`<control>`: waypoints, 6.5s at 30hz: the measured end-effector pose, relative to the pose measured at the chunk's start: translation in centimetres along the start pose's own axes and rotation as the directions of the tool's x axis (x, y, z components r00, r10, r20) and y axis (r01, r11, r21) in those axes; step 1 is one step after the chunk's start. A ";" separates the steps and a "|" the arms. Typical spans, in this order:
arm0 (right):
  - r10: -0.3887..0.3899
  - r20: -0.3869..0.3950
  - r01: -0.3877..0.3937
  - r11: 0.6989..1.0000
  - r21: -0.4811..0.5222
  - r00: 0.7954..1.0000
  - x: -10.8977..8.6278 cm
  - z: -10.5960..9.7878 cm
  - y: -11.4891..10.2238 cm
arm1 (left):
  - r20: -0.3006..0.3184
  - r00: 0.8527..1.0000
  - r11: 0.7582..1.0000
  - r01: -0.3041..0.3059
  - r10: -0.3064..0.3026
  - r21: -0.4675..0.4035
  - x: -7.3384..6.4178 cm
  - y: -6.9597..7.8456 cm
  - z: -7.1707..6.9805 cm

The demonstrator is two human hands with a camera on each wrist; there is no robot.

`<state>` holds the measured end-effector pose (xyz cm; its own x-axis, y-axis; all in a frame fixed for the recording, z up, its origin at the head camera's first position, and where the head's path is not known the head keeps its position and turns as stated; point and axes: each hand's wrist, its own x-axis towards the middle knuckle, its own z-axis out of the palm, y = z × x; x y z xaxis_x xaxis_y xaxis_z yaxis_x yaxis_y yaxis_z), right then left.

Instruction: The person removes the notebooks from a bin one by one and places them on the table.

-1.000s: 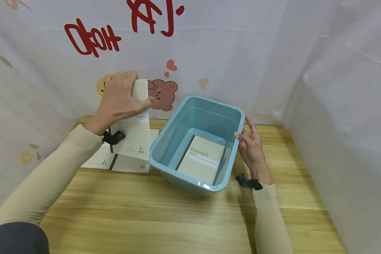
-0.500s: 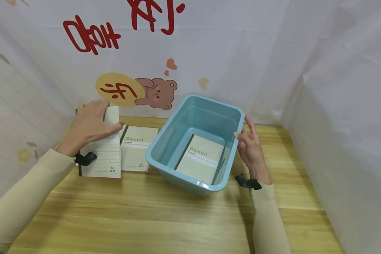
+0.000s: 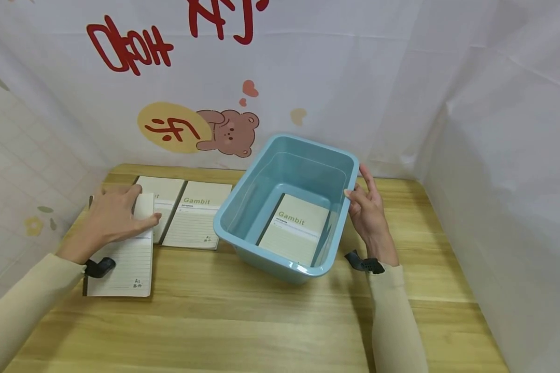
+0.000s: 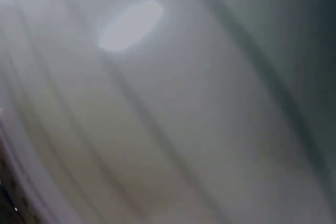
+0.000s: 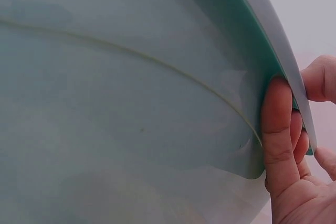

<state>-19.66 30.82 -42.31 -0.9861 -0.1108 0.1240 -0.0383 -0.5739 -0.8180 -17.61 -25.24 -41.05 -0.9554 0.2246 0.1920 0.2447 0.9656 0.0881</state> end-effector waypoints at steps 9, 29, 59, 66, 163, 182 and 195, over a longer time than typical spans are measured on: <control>0.002 -0.002 -0.002 1.000 0.019 1.000 0.0 0.1 -0.1 | 0.124 0.991 0.998 -0.048 0.042 0.046 -2.3 -0.7 3.0; -0.012 0.007 0.012 1.000 0.026 1.000 0.3 0.3 -0.2 | 0.260 0.965 0.999 -0.035 0.026 0.029 -7.3 -0.9 4.7; -0.023 0.012 0.023 1.000 -0.001 1.000 0.1 0.3 0.0 | -0.010 0.995 0.971 -0.099 0.099 -0.216 -0.2 5.0 0.6; -0.008 -0.003 0.008 1.000 0.005 1.000 0.0 0.4 -0.2 | -0.052 0.985 0.945 -0.171 0.163 -0.279 3.3 8.9 -1.2; -0.039 -0.002 0.039 0.997 0.061 0.999 -0.4 0.3 0.1 | 0.523 0.824 0.973 -0.228 0.217 -0.043 14.7 33.5 9.4; -0.027 -0.008 0.027 0.998 0.054 1.000 -0.2 0.5 0.1 | 0.527 0.834 0.979 -0.203 0.164 0.018 14.9 33.5 9.4; -0.034 -0.009 0.034 0.998 0.052 0.999 -0.4 0.4 0.1 | 0.450 0.867 0.976 -0.210 0.215 -0.063 15.3 33.9 9.5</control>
<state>-19.19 30.48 -42.20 -0.9856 -0.0845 0.1466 -0.0634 -0.6191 -0.7827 -25.52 12.16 -44.42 -0.8498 0.4614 -0.2548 0.4495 0.8869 0.1069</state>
